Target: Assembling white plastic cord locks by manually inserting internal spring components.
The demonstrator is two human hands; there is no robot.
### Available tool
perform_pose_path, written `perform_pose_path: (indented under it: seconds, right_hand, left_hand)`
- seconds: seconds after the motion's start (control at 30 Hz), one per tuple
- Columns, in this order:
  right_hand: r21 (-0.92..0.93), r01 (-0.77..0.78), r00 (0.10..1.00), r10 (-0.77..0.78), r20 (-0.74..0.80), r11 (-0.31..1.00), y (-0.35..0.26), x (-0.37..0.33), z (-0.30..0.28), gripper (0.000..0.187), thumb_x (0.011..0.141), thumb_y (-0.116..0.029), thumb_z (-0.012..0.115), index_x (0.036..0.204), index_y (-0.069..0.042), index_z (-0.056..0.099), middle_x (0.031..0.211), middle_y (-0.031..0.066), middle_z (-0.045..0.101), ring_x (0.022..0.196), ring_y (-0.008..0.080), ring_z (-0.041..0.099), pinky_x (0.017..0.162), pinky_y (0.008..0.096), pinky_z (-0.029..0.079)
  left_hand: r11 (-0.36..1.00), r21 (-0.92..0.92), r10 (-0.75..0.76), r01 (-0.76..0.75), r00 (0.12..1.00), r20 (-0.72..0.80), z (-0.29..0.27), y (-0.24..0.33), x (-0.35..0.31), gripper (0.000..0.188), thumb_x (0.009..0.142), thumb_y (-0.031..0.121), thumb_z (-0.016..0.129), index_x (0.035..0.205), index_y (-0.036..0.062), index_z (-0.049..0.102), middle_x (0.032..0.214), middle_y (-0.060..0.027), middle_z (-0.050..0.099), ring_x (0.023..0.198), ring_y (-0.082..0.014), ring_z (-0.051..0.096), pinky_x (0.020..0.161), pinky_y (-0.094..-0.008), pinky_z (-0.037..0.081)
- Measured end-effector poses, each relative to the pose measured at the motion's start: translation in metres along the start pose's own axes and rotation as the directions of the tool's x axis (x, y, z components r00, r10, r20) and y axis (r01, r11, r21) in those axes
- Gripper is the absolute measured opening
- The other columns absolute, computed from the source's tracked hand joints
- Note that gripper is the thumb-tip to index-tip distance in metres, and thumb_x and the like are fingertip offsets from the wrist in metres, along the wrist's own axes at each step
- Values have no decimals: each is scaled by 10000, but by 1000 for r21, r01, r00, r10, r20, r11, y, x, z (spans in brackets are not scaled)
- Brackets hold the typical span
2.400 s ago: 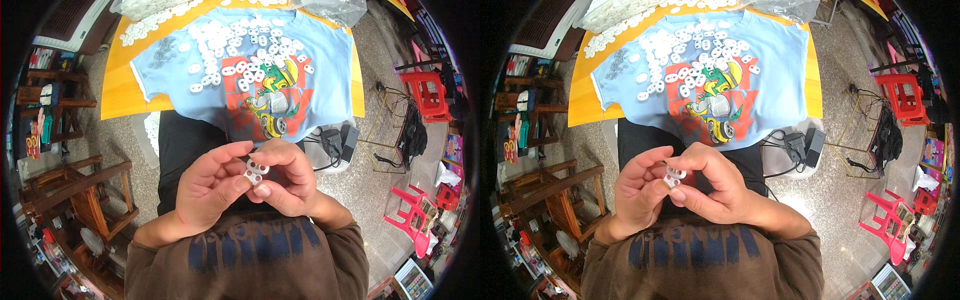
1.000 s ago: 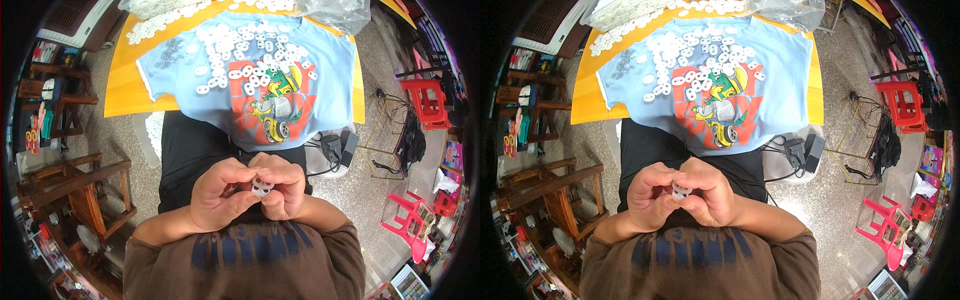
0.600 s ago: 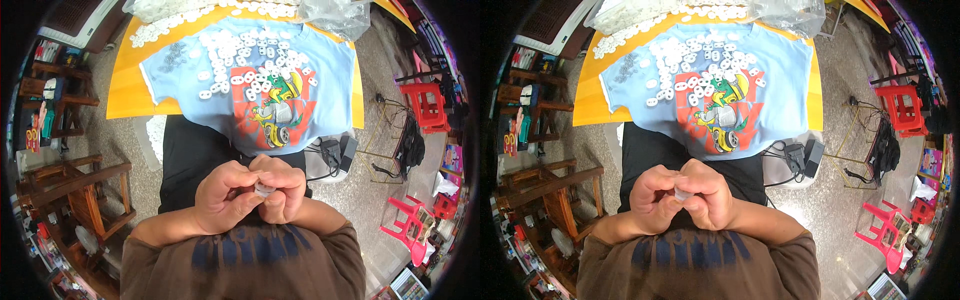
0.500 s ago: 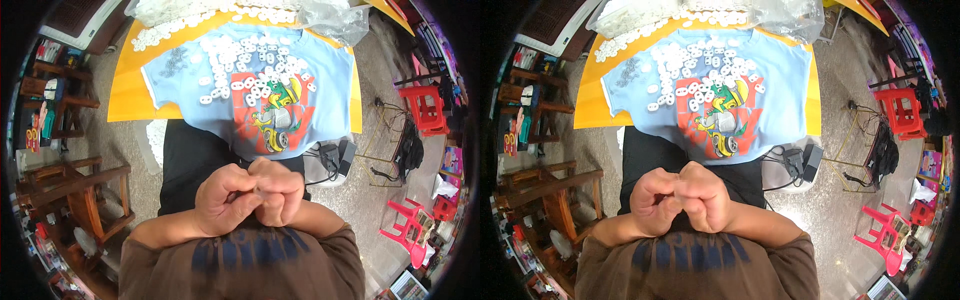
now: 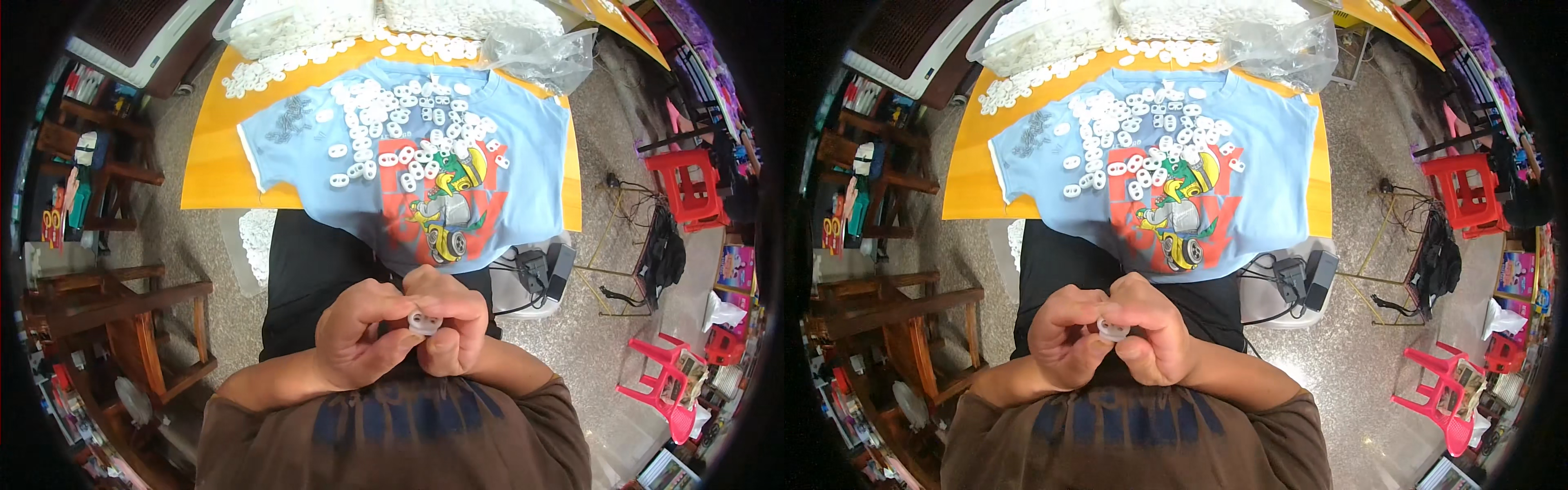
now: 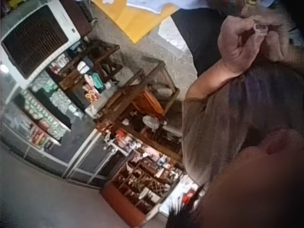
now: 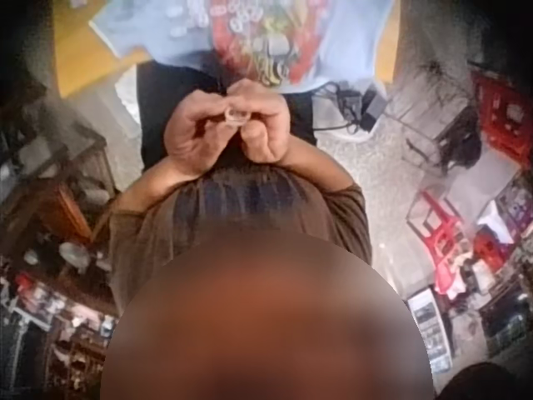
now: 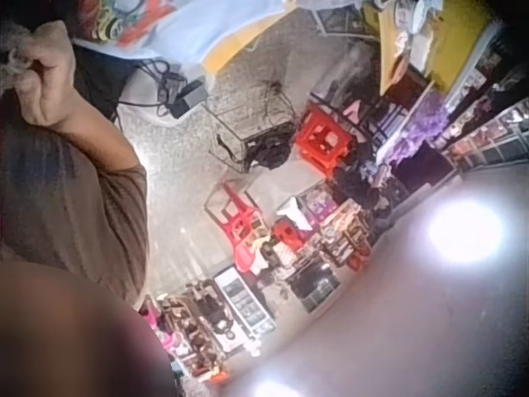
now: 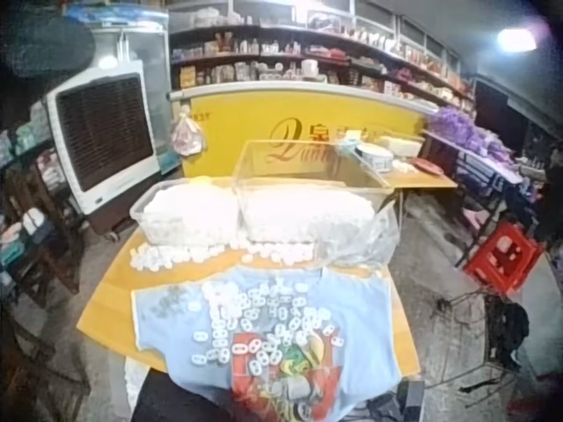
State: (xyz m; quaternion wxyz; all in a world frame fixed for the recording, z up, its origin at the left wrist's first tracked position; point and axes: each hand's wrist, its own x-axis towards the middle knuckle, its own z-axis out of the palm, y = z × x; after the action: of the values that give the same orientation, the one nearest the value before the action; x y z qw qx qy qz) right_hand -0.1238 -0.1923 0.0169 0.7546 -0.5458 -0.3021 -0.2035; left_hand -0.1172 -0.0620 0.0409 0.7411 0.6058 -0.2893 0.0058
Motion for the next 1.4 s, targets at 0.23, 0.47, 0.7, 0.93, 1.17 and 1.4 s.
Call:
perform_pose_path:
  seconds: [0.23,0.47,0.7,0.93,1.17,1.4]
  right_hand:
    - [13,-56,998,57,-18,998,-2,-3,4,312,892,-156,507,1161,-21,423,923,104,517,725,215,445,675,347,380]
    - [57,-55,996,58,-68,997,1,-4,3,311,871,-93,539,1149,-13,424,916,110,513,728,203,449,666,328,379]
    - [23,-71,996,72,-49,997,4,-3,3,293,863,-59,543,1130,-10,434,901,107,519,714,194,470,650,311,375]
    - [-125,-287,957,277,-89,950,1,-14,6,232,853,-17,525,1073,24,467,845,88,493,721,152,470,674,259,388]
    - [-185,-438,898,438,-41,880,4,-13,17,151,839,22,538,989,27,513,796,82,521,689,141,480,635,236,387]
    - [-319,-504,811,567,145,802,4,-7,29,90,862,-20,537,948,7,528,792,47,509,707,102,471,652,212,375]
  left_hand:
    - [999,18,32,-32,999,-7,-5,0,-1,312,763,-37,640,1053,7,534,755,-57,555,597,-128,514,515,-233,372]
    - [998,62,29,-29,1000,-9,-7,2,1,316,764,-33,638,1060,8,535,767,-58,559,603,-130,519,509,-236,367]
    - [995,81,-48,50,998,-27,-9,3,1,288,780,-41,624,1048,15,534,784,-56,553,627,-113,519,533,-226,386]
    - [858,-246,-503,451,835,-222,-28,6,-5,122,869,30,553,991,21,547,789,-11,567,619,-45,506,558,-173,413]
    - [880,-129,-382,457,520,-764,-136,-37,-68,78,851,65,551,918,24,557,691,1,514,547,-65,433,512,-186,348]
    - [684,-593,-685,424,96,-722,-203,-100,-158,67,856,123,548,901,89,513,711,-23,534,523,-102,461,474,-222,388]
